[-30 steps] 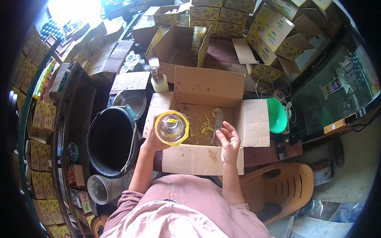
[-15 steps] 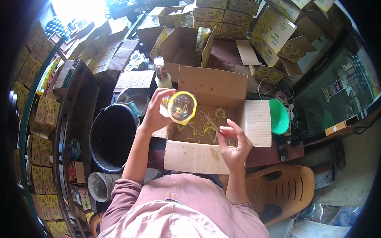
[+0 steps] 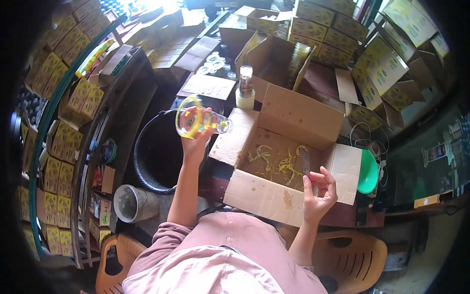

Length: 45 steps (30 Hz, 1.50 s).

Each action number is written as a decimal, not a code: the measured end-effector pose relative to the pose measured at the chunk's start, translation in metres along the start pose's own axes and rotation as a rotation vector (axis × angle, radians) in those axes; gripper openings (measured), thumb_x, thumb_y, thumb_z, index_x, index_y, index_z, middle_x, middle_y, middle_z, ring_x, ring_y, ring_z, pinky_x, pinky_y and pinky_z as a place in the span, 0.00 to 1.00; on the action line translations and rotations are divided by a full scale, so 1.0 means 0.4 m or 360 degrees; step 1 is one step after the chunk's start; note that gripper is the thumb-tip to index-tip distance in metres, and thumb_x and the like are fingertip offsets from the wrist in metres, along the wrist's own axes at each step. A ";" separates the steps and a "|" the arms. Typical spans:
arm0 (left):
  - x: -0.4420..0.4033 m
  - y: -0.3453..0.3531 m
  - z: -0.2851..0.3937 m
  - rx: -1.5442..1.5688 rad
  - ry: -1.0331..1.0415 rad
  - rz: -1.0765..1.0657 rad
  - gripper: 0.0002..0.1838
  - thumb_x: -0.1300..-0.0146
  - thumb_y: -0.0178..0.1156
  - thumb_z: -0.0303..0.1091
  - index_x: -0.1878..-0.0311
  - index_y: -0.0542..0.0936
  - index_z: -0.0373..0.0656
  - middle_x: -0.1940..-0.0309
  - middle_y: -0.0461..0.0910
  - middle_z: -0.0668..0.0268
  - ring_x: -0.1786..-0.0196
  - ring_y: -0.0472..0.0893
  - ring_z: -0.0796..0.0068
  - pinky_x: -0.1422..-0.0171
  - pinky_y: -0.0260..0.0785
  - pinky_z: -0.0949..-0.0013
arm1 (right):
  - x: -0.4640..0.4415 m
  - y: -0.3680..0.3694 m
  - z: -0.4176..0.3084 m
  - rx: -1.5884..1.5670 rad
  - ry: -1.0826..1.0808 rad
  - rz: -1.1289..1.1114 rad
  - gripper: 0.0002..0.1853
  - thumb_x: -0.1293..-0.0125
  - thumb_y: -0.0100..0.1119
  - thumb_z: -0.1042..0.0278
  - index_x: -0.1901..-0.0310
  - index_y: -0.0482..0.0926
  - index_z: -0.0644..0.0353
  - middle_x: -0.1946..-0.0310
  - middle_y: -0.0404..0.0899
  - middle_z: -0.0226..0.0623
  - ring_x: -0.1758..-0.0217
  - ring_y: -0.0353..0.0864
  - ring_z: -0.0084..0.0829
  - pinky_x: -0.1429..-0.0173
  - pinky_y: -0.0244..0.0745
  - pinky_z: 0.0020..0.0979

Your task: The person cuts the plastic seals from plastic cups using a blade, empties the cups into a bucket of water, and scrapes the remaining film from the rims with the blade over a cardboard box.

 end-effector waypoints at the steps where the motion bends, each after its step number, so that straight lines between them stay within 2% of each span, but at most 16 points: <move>1: 0.010 -0.004 0.008 0.0405 -0.0111 0.0099 0.29 0.50 0.61 0.18 0.45 0.63 0.43 0.51 0.69 0.62 0.42 0.69 0.65 0.38 0.65 0.57 | 0.001 0.006 0.000 0.0001 -0.0002 -0.0018 0.20 0.50 0.64 0.84 0.53 0.74 0.63 0.69 0.78 0.34 0.67 0.76 0.20 0.58 0.73 0.21; 3: 0.021 -0.050 -0.006 0.0976 -0.0144 0.0340 0.23 0.44 0.58 0.25 0.45 0.65 0.44 0.49 0.70 0.60 0.41 0.69 0.60 0.38 0.64 0.53 | 0.002 0.019 -0.002 -0.0002 -0.0006 -0.0052 0.20 0.50 0.63 0.84 0.53 0.74 0.63 0.69 0.78 0.34 0.67 0.76 0.20 0.58 0.73 0.22; 6: 0.046 -0.072 0.009 0.1077 -0.0198 0.0281 0.20 0.43 0.57 0.33 0.46 0.68 0.43 0.47 0.70 0.58 0.40 0.68 0.58 0.37 0.62 0.51 | 0.001 0.032 0.001 -0.0022 -0.0003 -0.0098 0.21 0.50 0.63 0.84 0.53 0.74 0.63 0.69 0.78 0.34 0.67 0.77 0.21 0.58 0.73 0.22; 9: 0.063 -0.099 -0.009 0.1840 -0.0282 0.0439 0.22 0.45 0.58 0.36 0.47 0.69 0.41 0.45 0.70 0.55 0.41 0.68 0.57 0.37 0.62 0.51 | 0.003 0.039 0.013 -0.0033 0.0025 -0.0124 0.21 0.50 0.63 0.84 0.52 0.74 0.63 0.69 0.78 0.34 0.66 0.77 0.21 0.57 0.73 0.22; 10: 0.066 -0.114 -0.025 0.1952 -0.0369 0.0724 0.26 0.49 0.60 0.36 0.46 0.68 0.37 0.45 0.69 0.53 0.41 0.68 0.55 0.37 0.61 0.51 | 0.004 0.041 0.019 -0.0065 0.0034 -0.0131 0.21 0.50 0.63 0.84 0.52 0.73 0.63 0.69 0.78 0.34 0.66 0.77 0.21 0.57 0.73 0.22; 11: 0.073 -0.117 -0.031 0.2168 -0.0441 0.0717 0.30 0.51 0.61 0.36 0.45 0.66 0.35 0.45 0.69 0.52 0.41 0.68 0.53 0.36 0.61 0.51 | 0.006 0.043 0.023 -0.0061 0.0036 -0.0146 0.21 0.50 0.63 0.83 0.52 0.73 0.63 0.68 0.78 0.34 0.66 0.77 0.20 0.57 0.73 0.22; 21: 0.081 -0.116 -0.070 0.2235 -0.0517 0.0813 0.31 0.53 0.61 0.35 0.45 0.65 0.34 0.48 0.71 0.52 0.43 0.70 0.55 0.40 0.65 0.53 | 0.005 0.048 0.040 -0.0024 0.0063 -0.0192 0.21 0.49 0.63 0.83 0.51 0.73 0.63 0.67 0.77 0.31 0.64 0.75 0.19 0.56 0.72 0.20; 24: 0.078 -0.112 -0.074 0.2394 -0.0576 0.0777 0.26 0.51 0.59 0.34 0.47 0.68 0.39 0.49 0.72 0.53 0.42 0.70 0.52 0.37 0.61 0.47 | 0.004 0.049 0.037 -0.0020 0.0073 -0.0177 0.21 0.49 0.63 0.83 0.51 0.73 0.63 0.68 0.77 0.32 0.65 0.76 0.20 0.57 0.72 0.21; 27: 0.073 -0.095 -0.069 0.2158 -0.0547 0.0846 0.28 0.52 0.61 0.36 0.47 0.67 0.36 0.49 0.72 0.54 0.45 0.72 0.57 0.43 0.67 0.55 | 0.001 0.054 0.035 -0.0024 0.0089 -0.0161 0.21 0.50 0.62 0.84 0.52 0.73 0.64 0.68 0.77 0.34 0.66 0.76 0.21 0.57 0.73 0.23; 30: 0.068 -0.090 -0.072 0.1961 -0.0638 0.0689 0.25 0.49 0.60 0.34 0.48 0.68 0.38 0.52 0.73 0.57 0.49 0.74 0.63 0.46 0.69 0.57 | 0.001 0.052 0.039 -0.0014 0.0116 -0.0160 0.21 0.50 0.62 0.84 0.52 0.73 0.64 0.68 0.77 0.34 0.66 0.76 0.21 0.56 0.73 0.23; 33: 0.059 -0.094 -0.080 0.1209 -0.0433 0.0620 0.22 0.46 0.58 0.32 0.47 0.67 0.42 0.55 0.73 0.62 0.53 0.74 0.69 0.51 0.70 0.61 | 0.003 0.050 0.048 -0.0058 0.0146 -0.0115 0.22 0.50 0.62 0.85 0.51 0.73 0.63 0.67 0.77 0.34 0.65 0.76 0.21 0.56 0.73 0.23; 34: 0.064 -0.084 -0.082 0.0974 -0.0332 0.0727 0.23 0.45 0.57 0.27 0.45 0.65 0.46 0.56 0.72 0.64 0.56 0.74 0.73 0.56 0.70 0.67 | 0.004 0.050 0.056 -0.0098 0.0156 -0.0081 0.22 0.50 0.62 0.85 0.50 0.72 0.63 0.67 0.77 0.34 0.65 0.76 0.21 0.55 0.73 0.23; 37: 0.056 -0.042 -0.048 0.0487 -0.0114 0.0779 0.27 0.46 0.58 0.19 0.43 0.63 0.46 0.53 0.69 0.62 0.53 0.73 0.74 0.56 0.70 0.71 | 0.007 0.039 0.061 -0.0194 0.0221 0.0001 0.25 0.50 0.62 0.86 0.48 0.70 0.63 0.61 0.76 0.36 0.64 0.75 0.20 0.55 0.73 0.22; 41: 0.051 -0.003 -0.077 0.0363 -0.0134 0.0564 0.28 0.45 0.58 0.18 0.42 0.61 0.42 0.49 0.65 0.62 0.49 0.71 0.75 0.46 0.68 0.70 | 0.017 0.010 0.074 -0.0211 0.0269 0.0048 0.25 0.50 0.62 0.87 0.49 0.70 0.64 0.62 0.76 0.36 0.64 0.75 0.20 0.55 0.74 0.21; 42: 0.054 0.012 -0.088 0.0376 -0.0207 0.0540 0.26 0.44 0.57 0.20 0.42 0.61 0.40 0.50 0.67 0.61 0.48 0.71 0.73 0.42 0.67 0.67 | 0.019 0.000 0.076 -0.0218 0.0278 0.0065 0.24 0.50 0.61 0.87 0.49 0.70 0.65 0.62 0.76 0.36 0.64 0.76 0.20 0.55 0.74 0.21; 45: 0.072 0.096 -0.131 0.0789 -0.0627 0.0454 0.19 0.40 0.56 0.29 0.46 0.65 0.41 0.52 0.70 0.62 0.51 0.73 0.71 0.45 0.68 0.60 | 0.029 -0.032 0.082 -0.0211 0.0300 0.0145 0.24 0.50 0.61 0.87 0.49 0.70 0.65 0.62 0.76 0.36 0.64 0.76 0.20 0.55 0.74 0.21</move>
Point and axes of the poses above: each hand's wrist, its own x-axis away from the middle knuckle, its own y-axis out of the palm, z = x × y, the point moved 3 cm from there along -x, towards the middle knuckle
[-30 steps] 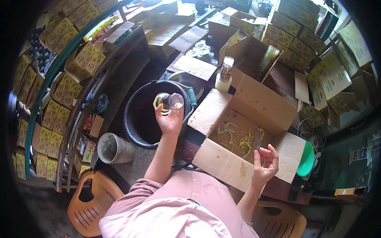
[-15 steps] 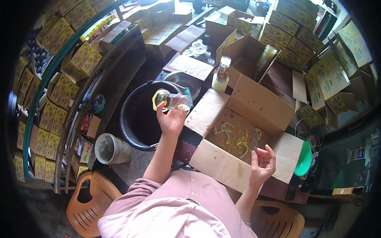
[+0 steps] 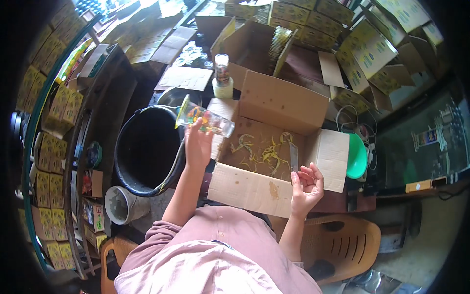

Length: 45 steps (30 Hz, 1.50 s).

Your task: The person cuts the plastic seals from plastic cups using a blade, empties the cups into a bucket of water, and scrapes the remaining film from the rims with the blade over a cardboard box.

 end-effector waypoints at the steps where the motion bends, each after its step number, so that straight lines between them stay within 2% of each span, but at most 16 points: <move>1: 0.003 0.012 -0.037 0.0148 -0.0209 -0.0060 0.20 0.40 0.56 0.32 0.46 0.65 0.42 0.53 0.71 0.61 0.51 0.74 0.70 0.43 0.68 0.59 | 0.003 -0.012 -0.003 0.0012 0.0008 0.0034 0.24 0.50 0.61 0.87 0.49 0.70 0.65 0.62 0.76 0.36 0.64 0.76 0.20 0.55 0.74 0.21; 4: 0.038 0.045 -0.144 0.0650 -0.0992 -0.0284 0.20 0.40 0.55 0.37 0.48 0.66 0.39 0.54 0.73 0.57 0.48 0.73 0.65 0.40 0.68 0.59 | 0.011 -0.049 -0.010 0.0041 0.0020 0.0131 0.24 0.50 0.61 0.87 0.49 0.70 0.66 0.63 0.75 0.36 0.64 0.76 0.20 0.56 0.74 0.21; 6: 0.068 -0.013 -0.256 0.1516 -0.1837 0.0231 0.18 0.39 0.53 0.40 0.51 0.70 0.36 0.55 0.74 0.54 0.50 0.74 0.61 0.44 0.71 0.59 | 0.021 -0.075 -0.012 0.0058 0.0028 0.0183 0.24 0.50 0.61 0.87 0.49 0.69 0.66 0.63 0.75 0.36 0.64 0.75 0.20 0.56 0.74 0.20; 8: 0.105 -0.130 -0.396 0.1221 -0.1579 0.0775 0.19 0.37 0.51 0.46 0.57 0.74 0.37 0.59 0.76 0.51 0.54 0.77 0.57 0.49 0.75 0.59 | 0.034 -0.092 -0.014 0.0052 0.0051 0.0206 0.24 0.50 0.61 0.87 0.49 0.70 0.66 0.63 0.75 0.36 0.64 0.75 0.20 0.56 0.74 0.20; 12: 0.168 0.081 -0.297 0.1632 -0.2048 0.0240 0.24 0.37 0.51 0.49 0.55 0.71 0.32 0.59 0.75 0.49 0.56 0.78 0.56 0.49 0.75 0.62 | 0.044 -0.111 -0.026 0.0051 0.0029 0.0256 0.24 0.50 0.61 0.87 0.50 0.70 0.66 0.63 0.75 0.35 0.64 0.75 0.20 0.56 0.74 0.20; 14: 0.102 -0.022 -0.387 0.1458 -0.1774 0.0475 0.25 0.37 0.51 0.49 0.55 0.71 0.30 0.59 0.75 0.48 0.57 0.78 0.57 0.50 0.76 0.63 | 0.055 -0.114 -0.026 0.0093 0.0071 0.0284 0.23 0.50 0.61 0.88 0.50 0.70 0.66 0.63 0.75 0.35 0.64 0.75 0.20 0.56 0.74 0.20; 15: 0.077 -0.078 -0.425 0.1329 -0.1650 0.1214 0.19 0.39 0.54 0.42 0.58 0.73 0.32 0.61 0.76 0.50 0.56 0.79 0.58 0.49 0.75 0.63 | 0.061 -0.109 -0.027 0.0093 0.0095 0.0288 0.23 0.50 0.61 0.88 0.50 0.70 0.66 0.63 0.75 0.35 0.63 0.75 0.20 0.56 0.73 0.20; 18: 0.089 -0.041 -0.389 0.1393 -0.1709 0.0183 0.21 0.39 0.54 0.44 0.54 0.71 0.34 0.60 0.77 0.52 0.55 0.79 0.61 0.49 0.75 0.63 | 0.040 -0.089 -0.027 0.0000 0.0045 0.0275 0.23 0.49 0.61 0.87 0.50 0.70 0.66 0.63 0.76 0.35 0.63 0.75 0.21 0.56 0.73 0.20; 20: 0.069 -0.137 -0.448 0.1154 -0.1683 0.0814 0.22 0.40 0.56 0.47 0.54 0.72 0.36 0.59 0.77 0.54 0.55 0.78 0.61 0.48 0.75 0.63 | 0.049 -0.085 -0.028 -0.0072 0.0125 0.0272 0.23 0.49 0.61 0.87 0.50 0.70 0.67 0.63 0.76 0.35 0.62 0.76 0.21 0.55 0.74 0.20; 22: 0.111 -0.004 -0.358 0.0886 -0.1644 0.0135 0.20 0.36 0.51 0.50 0.54 0.71 0.42 0.61 0.76 0.60 0.59 0.78 0.64 0.50 0.75 0.64 | 0.023 -0.069 -0.015 -0.0073 0.0076 0.0245 0.24 0.49 0.61 0.87 0.49 0.69 0.66 0.62 0.76 0.36 0.62 0.76 0.21 0.56 0.74 0.20; 24: 0.087 -0.037 -0.367 0.0759 -0.1681 0.0543 0.17 0.36 0.51 0.50 0.55 0.72 0.46 0.63 0.76 0.64 0.59 0.77 0.66 0.52 0.73 0.62 | 0.036 -0.060 -0.018 -0.0128 0.0113 0.0219 0.24 0.49 0.61 0.87 0.49 0.69 0.66 0.61 0.75 0.36 0.62 0.76 0.21 0.56 0.74 0.20; 25: 0.088 -0.024 -0.348 0.0465 -0.1575 0.0015 0.17 0.37 0.52 0.51 0.55 0.72 0.48 0.61 0.75 0.67 0.58 0.75 0.70 0.53 0.70 0.62 | 0.031 -0.056 -0.019 -0.0106 0.0104 0.0181 0.23 0.49 0.60 0.87 0.49 0.69 0.67 0.61 0.75 0.37 0.62 0.76 0.20 0.56 0.74 0.20; 30: 0.060 -0.051 -0.302 -0.0967 -0.1130 -0.0627 0.23 0.39 0.54 0.50 0.48 0.68 0.44 0.56 0.72 0.65 0.55 0.73 0.76 0.52 0.67 0.66 | -0.047 -0.061 -0.019 -0.0011 0.0115 0.0052 0.21 0.48 0.60 0.86 0.51 0.70 0.67 0.60 0.76 0.39 0.63 0.77 0.21 0.55 0.74 0.21; 35: 0.045 -0.014 -0.206 -0.0832 -0.1686 -0.1174 0.23 0.36 0.49 0.53 0.50 0.71 0.43 0.69 0.79 0.63 0.68 0.81 0.78 0.73 0.72 0.77 | -0.186 -0.049 -0.048 0.0149 0.0036 -0.0395 0.22 0.50 0.62 0.86 0.51 0.72 0.64 0.63 0.76 0.36 0.62 0.78 0.23 0.55 0.75 0.21; 41: 0.036 0.027 -0.183 -0.0889 -0.1879 -0.1389 0.22 0.36 0.51 0.48 0.51 0.70 0.38 0.67 0.79 0.60 0.68 0.82 0.74 0.76 0.73 0.75 | -0.232 0.043 -0.069 0.0287 0.0333 -0.1295 0.18 0.55 0.67 0.84 0.65 0.68 0.63 0.70 0.70 0.28 0.65 0.80 0.21 0.61 0.75 0.18; 45: 0.039 0.059 -0.177 -0.1193 -0.1881 -0.1383 0.21 0.37 0.51 0.47 0.52 0.70 0.37 0.67 0.78 0.60 0.68 0.82 0.73 0.76 0.72 0.75 | -0.186 0.086 -0.018 0.0042 0.0392 -0.1233 0.29 0.59 0.71 0.84 0.73 0.54 0.53 0.77 0.54 0.21 0.70 0.79 0.20 0.66 0.76 0.20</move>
Point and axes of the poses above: each hand's wrist, its own x-axis away from the middle knuckle, its own y-axis out of the palm, z = x × y, the point moved 3 cm from there along -x, towards the middle knuckle
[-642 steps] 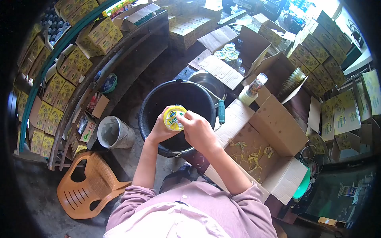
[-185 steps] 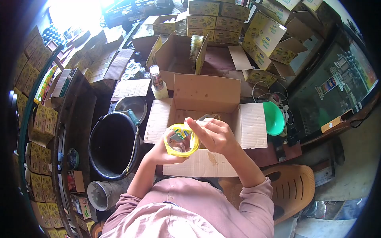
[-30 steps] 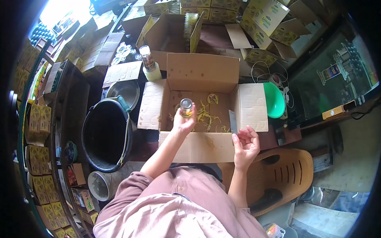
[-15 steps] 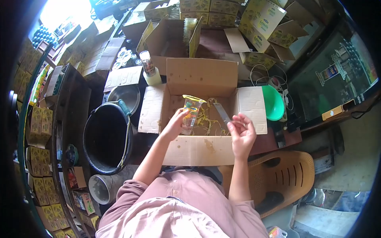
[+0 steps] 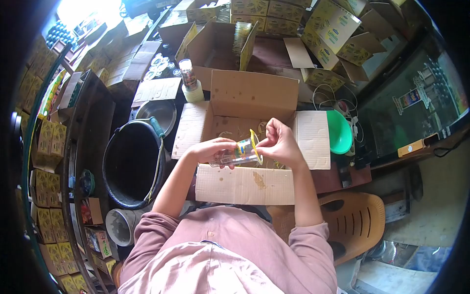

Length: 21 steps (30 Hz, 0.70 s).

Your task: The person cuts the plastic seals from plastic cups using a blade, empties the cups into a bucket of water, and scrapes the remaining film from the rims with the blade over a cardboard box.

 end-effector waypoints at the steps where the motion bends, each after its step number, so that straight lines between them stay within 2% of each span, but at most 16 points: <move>1: 0.004 0.006 0.004 -0.0055 -0.0041 0.0041 0.21 0.37 0.51 0.47 0.53 0.70 0.37 0.67 0.78 0.60 0.68 0.82 0.73 0.76 0.72 0.75 | 0.007 0.013 0.006 -0.0060 0.0027 0.0018 0.29 0.59 0.71 0.83 0.73 0.54 0.53 0.77 0.54 0.21 0.71 0.76 0.17 0.66 0.76 0.19; 4: 0.012 0.017 0.023 -0.0232 -0.0106 0.0126 0.21 0.39 0.54 0.51 0.58 0.70 0.39 0.67 0.78 0.61 0.68 0.82 0.74 0.74 0.71 0.76 | 0.018 0.041 0.037 -0.0223 0.0087 0.0084 0.30 0.61 0.72 0.81 0.74 0.53 0.53 0.79 0.52 0.20 0.74 0.70 0.12 0.68 0.74 0.18; 7: 0.015 0.029 0.040 -0.0348 -0.0176 0.0151 0.23 0.40 0.55 0.53 0.60 0.70 0.40 0.66 0.78 0.61 0.69 0.82 0.74 0.73 0.70 0.75 | 0.017 0.042 0.073 0.0099 -0.0058 0.0172 0.31 0.63 0.74 0.80 0.74 0.53 0.52 0.79 0.52 0.20 0.74 0.70 0.12 0.70 0.72 0.18; 8: 0.014 0.031 0.042 -0.0378 -0.0198 0.0145 0.23 0.41 0.55 0.54 0.60 0.70 0.40 0.66 0.78 0.61 0.68 0.82 0.74 0.73 0.70 0.75 | 0.021 0.044 0.076 -0.0086 -0.0048 0.0211 0.31 0.64 0.75 0.79 0.74 0.54 0.53 0.79 0.53 0.21 0.74 0.71 0.12 0.72 0.70 0.17; 11: 0.017 0.021 0.033 -0.0349 -0.0181 0.0217 0.23 0.41 0.55 0.54 0.59 0.70 0.40 0.65 0.78 0.61 0.69 0.82 0.74 0.73 0.70 0.75 | 0.025 0.027 0.083 0.0018 -0.0008 0.0347 0.30 0.62 0.73 0.80 0.71 0.54 0.53 0.78 0.54 0.20 0.72 0.76 0.15 0.70 0.72 0.16; 13: 0.020 0.001 0.017 -0.0291 -0.0194 0.0243 0.23 0.40 0.54 0.54 0.58 0.70 0.40 0.64 0.78 0.61 0.69 0.82 0.73 0.73 0.70 0.75 | 0.036 -0.001 0.050 0.0219 -0.0034 0.0402 0.29 0.59 0.70 0.82 0.71 0.54 0.53 0.78 0.54 0.21 0.71 0.81 0.23 0.69 0.73 0.17; 15: 0.025 -0.026 -0.002 -0.0219 -0.0199 0.0316 0.23 0.39 0.53 0.53 0.56 0.69 0.40 0.64 0.77 0.61 0.69 0.82 0.73 0.74 0.70 0.74 | 0.046 -0.040 0.038 0.0263 -0.0111 0.0494 0.26 0.59 0.69 0.82 0.72 0.56 0.56 0.80 0.55 0.21 0.71 0.82 0.25 0.70 0.75 0.20; 18: 0.047 -0.055 -0.021 -0.0076 -0.0168 0.0464 0.23 0.37 0.51 0.51 0.51 0.67 0.41 0.62 0.76 0.61 0.68 0.82 0.72 0.76 0.71 0.74 | 0.059 -0.095 0.058 0.0469 -0.0177 0.0751 0.23 0.57 0.67 0.85 0.72 0.58 0.58 0.80 0.58 0.22 0.70 0.83 0.26 0.67 0.75 0.19; 20: 0.069 -0.048 -0.019 0.0002 -0.0021 0.0567 0.22 0.36 0.50 0.51 0.50 0.67 0.42 0.62 0.76 0.62 0.70 0.82 0.71 0.76 0.71 0.73 | 0.068 -0.112 0.094 0.0422 -0.0211 0.0959 0.21 0.54 0.65 0.88 0.72 0.60 0.57 0.79 0.62 0.23 0.69 0.82 0.26 0.65 0.76 0.20; 21: 0.081 -0.046 -0.017 0.0041 0.0058 0.0620 0.21 0.36 0.49 0.51 0.49 0.66 0.43 0.62 0.76 0.63 0.70 0.82 0.71 0.76 0.71 0.73 | 0.071 -0.110 0.133 0.0165 -0.0193 0.1022 0.20 0.53 0.65 0.88 0.72 0.61 0.57 0.79 0.63 0.23 0.68 0.82 0.26 0.64 0.77 0.21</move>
Point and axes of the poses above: each hand's wrist, its own x-axis away from the middle knuckle, its own y-axis out of the palm, z = x × y, the point moved 3 cm from there along -x, towards the middle knuckle
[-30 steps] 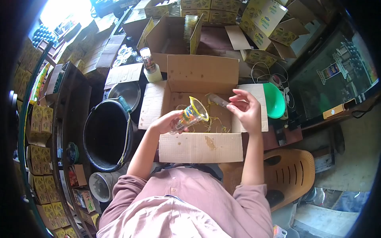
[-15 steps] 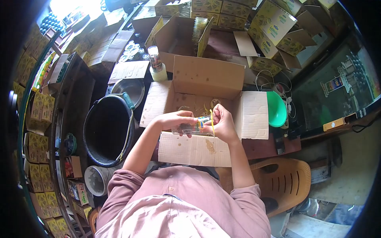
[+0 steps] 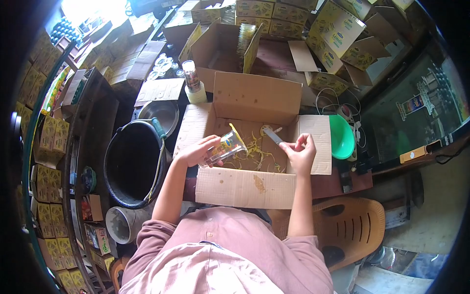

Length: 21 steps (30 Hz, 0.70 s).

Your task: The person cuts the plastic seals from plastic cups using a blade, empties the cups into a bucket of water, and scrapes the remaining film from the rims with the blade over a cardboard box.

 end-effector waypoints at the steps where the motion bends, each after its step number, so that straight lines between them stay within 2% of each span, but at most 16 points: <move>1: -0.007 -0.015 -0.019 0.0087 0.0012 -0.0086 0.22 0.35 0.51 0.46 0.42 0.64 0.46 0.56 0.75 0.63 0.63 0.81 0.72 0.67 0.73 0.71 | 0.012 0.008 0.046 -0.0232 0.0098 0.0069 0.20 0.53 0.64 0.88 0.71 0.62 0.56 0.78 0.63 0.23 0.68 0.82 0.25 0.63 0.77 0.21; 2: -0.005 -0.016 -0.023 0.0109 0.0240 -0.0058 0.22 0.36 0.53 0.44 0.42 0.64 0.45 0.56 0.75 0.64 0.60 0.79 0.74 0.63 0.73 0.72 | 0.027 0.018 0.088 -0.0466 0.0198 0.0136 0.19 0.52 0.64 0.87 0.71 0.63 0.56 0.78 0.64 0.24 0.67 0.82 0.25 0.62 0.78 0.22; 4: 0.016 -0.001 -0.032 0.0149 0.0697 -0.0003 0.23 0.37 0.56 0.40 0.42 0.64 0.42 0.55 0.74 0.65 0.53 0.76 0.78 0.54 0.72 0.72 | 0.072 0.051 0.160 -0.1160 0.0582 0.0346 0.16 0.51 0.63 0.88 0.72 0.67 0.56 0.75 0.71 0.28 0.65 0.81 0.24 0.59 0.79 0.22; 5: 0.031 0.011 -0.030 0.0281 0.0924 -0.0013 0.26 0.39 0.58 0.34 0.40 0.62 0.41 0.52 0.73 0.66 0.47 0.70 0.79 0.45 0.66 0.72 | 0.095 0.062 0.208 -0.1573 0.0896 0.0411 0.13 0.50 0.62 0.88 0.72 0.73 0.56 0.71 0.77 0.32 0.64 0.80 0.25 0.59 0.80 0.22; 6: 0.039 0.014 -0.036 0.0357 0.1011 -0.0023 0.28 0.42 0.60 0.31 0.39 0.62 0.41 0.51 0.72 0.67 0.47 0.70 0.79 0.44 0.65 0.71 | 0.117 0.085 0.232 -0.1878 0.1052 0.0524 0.09 0.49 0.61 0.86 0.71 0.76 0.59 0.69 0.79 0.35 0.64 0.81 0.28 0.57 0.80 0.22; 8: 0.060 0.018 -0.027 0.0044 0.1239 0.0089 0.29 0.45 0.62 0.28 0.40 0.63 0.39 0.50 0.71 0.67 0.47 0.70 0.78 0.40 0.62 0.69 | 0.156 0.132 0.219 -0.2235 0.1205 0.0512 0.04 0.45 0.59 0.84 0.68 0.77 0.68 0.65 0.79 0.44 0.60 0.81 0.32 0.55 0.81 0.23; 9: 0.085 0.026 -0.010 -0.0080 0.1136 0.0242 0.32 0.50 0.65 0.24 0.41 0.63 0.39 0.50 0.71 0.65 0.47 0.70 0.76 0.38 0.60 0.67 | 0.172 0.151 0.204 -0.2322 0.1246 0.0422 0.05 0.45 0.59 0.84 0.66 0.76 0.69 0.64 0.79 0.45 0.60 0.81 0.32 0.55 0.81 0.23; 11: 0.115 0.043 0.015 -0.0084 0.1362 0.0268 0.33 0.52 0.66 0.22 0.41 0.63 0.40 0.50 0.72 0.63 0.47 0.71 0.75 0.39 0.61 0.66 | 0.195 0.183 0.162 -0.2473 0.1370 0.0283 0.08 0.44 0.58 0.84 0.61 0.76 0.70 0.61 0.79 0.44 0.58 0.80 0.31 0.54 0.80 0.22; 14: 0.138 0.045 0.019 -0.0195 0.1662 0.0379 0.35 0.55 0.67 0.21 0.43 0.62 0.41 0.48 0.71 0.59 0.47 0.72 0.71 0.40 0.63 0.64 | 0.203 0.210 0.069 -0.2523 0.1389 0.0014 0.11 0.43 0.57 0.83 0.58 0.76 0.69 0.59 0.78 0.42 0.57 0.79 0.29 0.53 0.80 0.22; 16: 0.165 0.052 0.029 -0.0305 0.1802 0.0491 0.36 0.55 0.68 0.20 0.43 0.62 0.40 0.47 0.70 0.58 0.48 0.73 0.70 0.41 0.64 0.64 | 0.205 0.215 0.032 -0.2416 0.1303 -0.0157 0.16 0.43 0.55 0.84 0.51 0.74 0.67 0.59 0.78 0.40 0.56 0.78 0.28 0.51 0.79 0.22; 19: 0.218 0.063 0.060 -0.1040 0.1831 0.0993 0.39 0.61 0.72 0.25 0.45 0.61 0.43 0.49 0.72 0.60 0.50 0.74 0.70 0.42 0.64 0.66 | 0.195 0.225 -0.046 -0.2241 0.1116 -0.0392 0.20 0.44 0.54 0.85 0.47 0.72 0.64 0.62 0.78 0.37 0.57 0.77 0.26 0.51 0.78 0.22; 21: 0.227 0.061 0.056 -0.0848 0.1848 0.1100 0.39 0.65 0.75 0.30 0.47 0.64 0.44 0.54 0.75 0.64 0.52 0.73 0.71 0.45 0.63 0.67 | 0.187 0.236 -0.083 -0.2121 0.0977 -0.0578 0.23 0.44 0.54 0.85 0.45 0.70 0.62 0.63 0.77 0.35 0.57 0.77 0.26 0.52 0.78 0.22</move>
Point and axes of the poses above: each hand's wrist, its own x-axis away from the middle knuckle, its own y-axis out of the palm, z = x × y, the point moved 3 cm from there along -x, towards the middle knuckle
